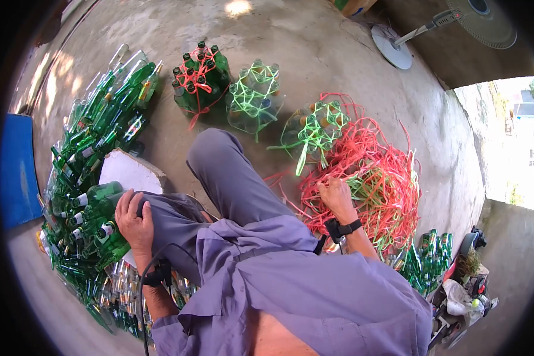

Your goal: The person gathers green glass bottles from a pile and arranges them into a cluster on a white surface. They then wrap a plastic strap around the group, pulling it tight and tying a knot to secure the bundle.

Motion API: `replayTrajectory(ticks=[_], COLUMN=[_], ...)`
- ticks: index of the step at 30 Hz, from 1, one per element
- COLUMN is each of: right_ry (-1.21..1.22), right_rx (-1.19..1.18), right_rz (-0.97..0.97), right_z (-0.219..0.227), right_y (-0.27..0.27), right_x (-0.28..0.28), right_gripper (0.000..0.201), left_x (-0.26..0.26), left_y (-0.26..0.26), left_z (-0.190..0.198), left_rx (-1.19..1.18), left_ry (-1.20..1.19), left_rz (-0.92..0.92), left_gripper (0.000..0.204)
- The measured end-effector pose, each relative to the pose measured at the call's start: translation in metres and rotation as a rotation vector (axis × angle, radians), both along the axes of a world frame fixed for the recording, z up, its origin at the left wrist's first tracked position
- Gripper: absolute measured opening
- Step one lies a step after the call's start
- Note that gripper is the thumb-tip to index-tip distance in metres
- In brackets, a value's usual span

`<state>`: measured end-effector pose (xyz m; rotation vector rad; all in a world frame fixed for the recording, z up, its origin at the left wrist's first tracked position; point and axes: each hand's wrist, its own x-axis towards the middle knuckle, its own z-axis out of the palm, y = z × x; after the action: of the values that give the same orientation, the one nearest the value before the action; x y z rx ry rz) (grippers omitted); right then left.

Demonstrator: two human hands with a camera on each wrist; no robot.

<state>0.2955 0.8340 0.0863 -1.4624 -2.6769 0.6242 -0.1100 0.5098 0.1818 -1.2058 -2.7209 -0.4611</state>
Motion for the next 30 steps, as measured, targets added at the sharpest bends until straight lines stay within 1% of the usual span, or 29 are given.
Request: replayTrajectory(ticks=[1,3,4,6,8,9,10,11,12,14,15,16,19,20,22,23,24,26,27,29,30], right_ry=[0.0,0.318,0.32,0.514,0.518,0.552,0.585,0.571,0.576,0.596,0.685,0.685,0.77,0.768,0.851,0.934,0.93,0.936,0.928,0.959,0.947], right_rx=[0.001,-0.307,-0.305,-0.342,-0.349,-0.405,-0.461,-0.419,-0.421,-0.632,-0.698,-0.699,-0.607,-0.608,-0.635,-0.7,-0.696,-0.626,-0.623,-0.648,-0.642], right_rz=[-0.001,-0.059,-0.057,-0.139,-0.146,-0.116,-0.086,0.007,0.021,-0.033,-0.132,-0.124,-0.239,-0.239,-0.437,-0.578,-0.576,-0.722,-0.713,-0.846,-0.846], right_z=[0.009,0.027,0.041,0.079,0.113,0.126,0.131,0.129,0.131,0.137,0.139,0.135,0.112,0.103,0.086,0.078,0.065,0.037,0.032,0.029,0.03], right_y=[0.0,0.004,0.003,0.002,0.005,0.008,0.01,0.013,0.015,0.019,0.022,0.026,0.039,0.044,0.061,0.069,0.079,0.103,0.11,0.117,0.122], right_x=[-0.004,-0.014,-0.024,-0.049,-0.069,-0.077,-0.082,-0.085,-0.089,-0.094,-0.1,-0.099,-0.09,-0.085,-0.071,-0.065,-0.054,-0.03,-0.021,-0.005,0.001], right_gripper=[0.03,0.023,0.023,0.018,0.019,0.019,0.019,0.018,0.018,0.017,0.016,0.016,0.017,0.017,0.019,0.018,0.018,0.017,0.017,0.018,0.018], left_x=[0.0,-0.001,0.0,-0.001,-0.002,-0.002,-0.004,-0.005,-0.007,-0.007,-0.006,-0.006,-0.003,-0.002,-0.002,-0.002,-0.003,-0.004,-0.005,-0.005,-0.005], left_y=[0.0,0.0,-0.001,0.0,-0.002,-0.001,-0.002,-0.003,-0.004,-0.005,-0.004,-0.004,-0.008,-0.009,-0.01,-0.012,-0.014,-0.017,-0.019,-0.021,-0.021], left_z=[0.0,0.0,0.0,-0.001,0.0,0.0,0.0,-0.002,0.0,0.002,0.003,0.004,0.004,0.004,0.002,0.001,-0.001,0.0,0.001,0.002,0.003], left_rx=[0.003,0.01,0.016,0.028,0.033,0.029,0.025,0.04,0.042,0.065,0.084,0.086,0.084,0.073,0.065,0.072,0.079,0.074,0.065,0.056,0.044], left_ry=[-0.002,-0.003,-0.006,-0.015,-0.017,-0.034,-0.052,-0.058,-0.051,-0.133,-0.171,-0.168,-0.131,-0.113,-0.099,-0.097,-0.096,-0.106,-0.112,-0.115,-0.113], left_rz=[0.003,0.002,0.0,-0.002,0.006,0.0,-0.005,-0.015,-0.003,-0.002,0.022,0.029,0.004,0.008,0.009,0.017,0.026,0.03,0.033,0.038,0.029], left_gripper=[0.025,0.025,0.025,0.025,0.025,0.025,0.025,0.023,0.023,0.02,0.018,0.018,0.018,0.018,0.019,0.02,0.02,0.02,0.02,0.021,0.021])
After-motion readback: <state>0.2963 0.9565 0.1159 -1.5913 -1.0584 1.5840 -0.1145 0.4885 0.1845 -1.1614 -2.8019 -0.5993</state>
